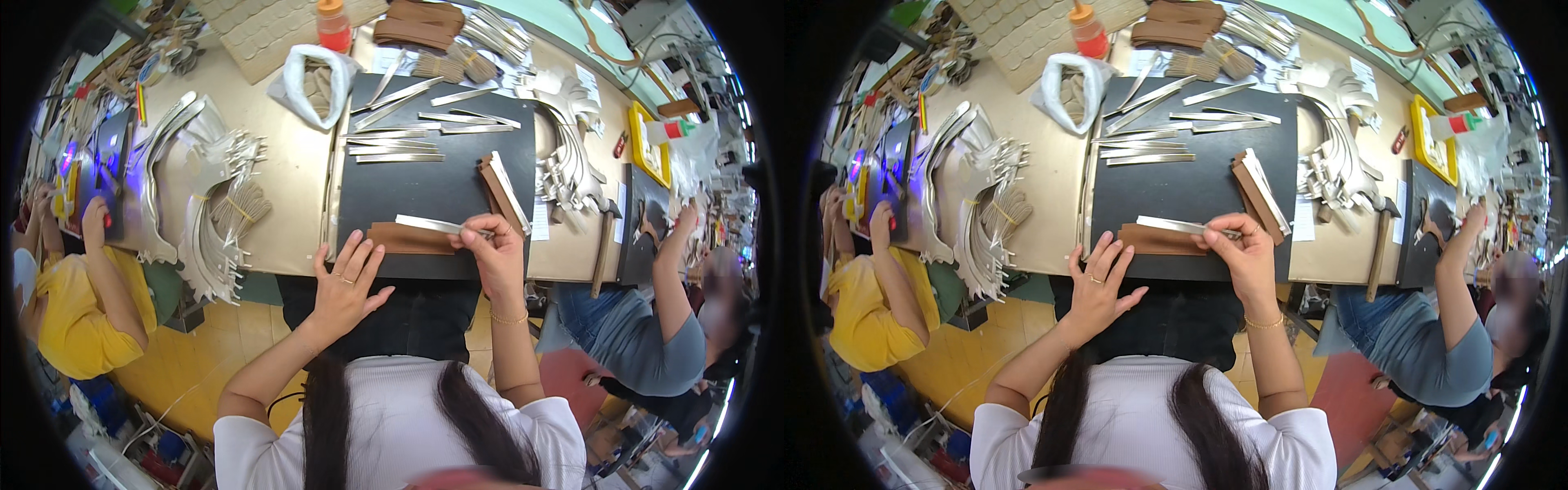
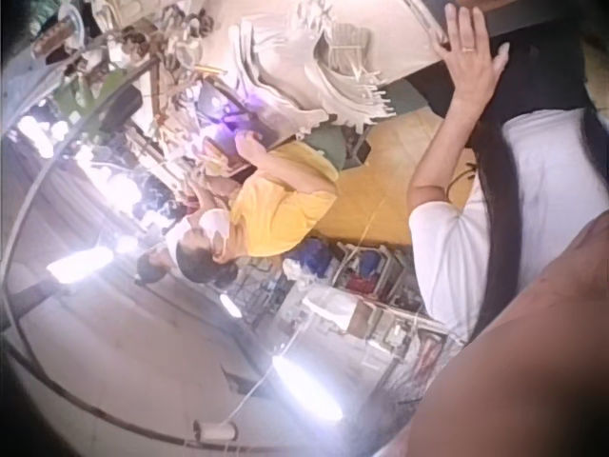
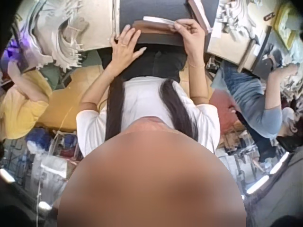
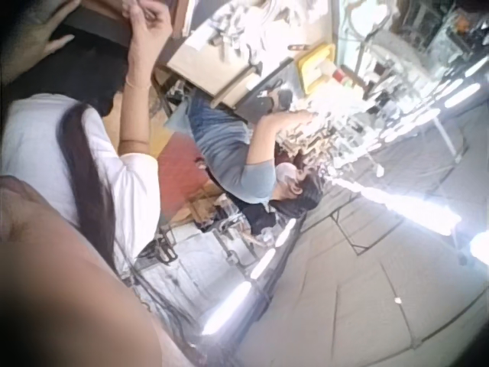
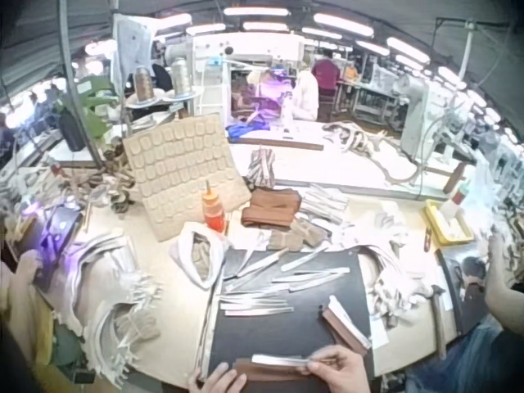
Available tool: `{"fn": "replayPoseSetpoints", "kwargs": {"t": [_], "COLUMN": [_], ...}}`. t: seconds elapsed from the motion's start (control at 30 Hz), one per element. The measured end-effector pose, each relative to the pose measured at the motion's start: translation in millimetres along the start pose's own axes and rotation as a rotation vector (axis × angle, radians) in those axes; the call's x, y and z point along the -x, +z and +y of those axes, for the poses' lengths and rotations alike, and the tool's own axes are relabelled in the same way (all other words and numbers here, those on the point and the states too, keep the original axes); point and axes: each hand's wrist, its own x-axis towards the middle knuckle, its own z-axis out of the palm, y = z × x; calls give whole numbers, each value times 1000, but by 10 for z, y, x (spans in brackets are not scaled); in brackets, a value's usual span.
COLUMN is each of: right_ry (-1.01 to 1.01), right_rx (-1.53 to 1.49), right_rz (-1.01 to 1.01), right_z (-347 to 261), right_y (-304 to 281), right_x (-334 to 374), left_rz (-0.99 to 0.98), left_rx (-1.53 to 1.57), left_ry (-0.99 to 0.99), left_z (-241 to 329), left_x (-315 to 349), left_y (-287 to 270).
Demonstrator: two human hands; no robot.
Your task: The person applies glue from a red bottle to thin metal strips and then presses each strip onto a brown rectangular piece. The person repeats this process for multiple strips, aligning and adhering them one by one.
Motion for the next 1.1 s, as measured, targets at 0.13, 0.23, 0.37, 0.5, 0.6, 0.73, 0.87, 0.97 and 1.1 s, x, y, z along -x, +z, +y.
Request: {"fn": "replayPoseSetpoints", "kwargs": {"t": [0.13,0.23,0.37,0.5,0.6,0.73,0.87,0.97,1.1], "right_ry": [8,-76,-176,-158,-113,-139,-74,-91,-121], "right_rx": [227,364,556,595,588,639,635,647,686], "right_rz": [8,-34,-94,-98,-75,-91,-71,-73,-85], "right_z": [125,175,186,166,158,148,139,144,147], "right_y": [42,80,121,154,172,176,172,171,175], "right_x": [83,73,20,-6,-8,-47,-41,-52,-60], "left_rz": [8,0,9,16,8,3,23,27,9], "left_rx": [38,32,30,39,44,61,62,63,49], "left_ry": [-44,-45,-38,-37,-37,-35,-36,-33,-29], "left_z": [57,57,46,39,35,15,18,7,-5], "left_x": [-29,-39,-37,-33,-20,-18,-18,-20,-9], "left_y": [-24,-47,-52,-41,-37,-22,7,20,28]}}
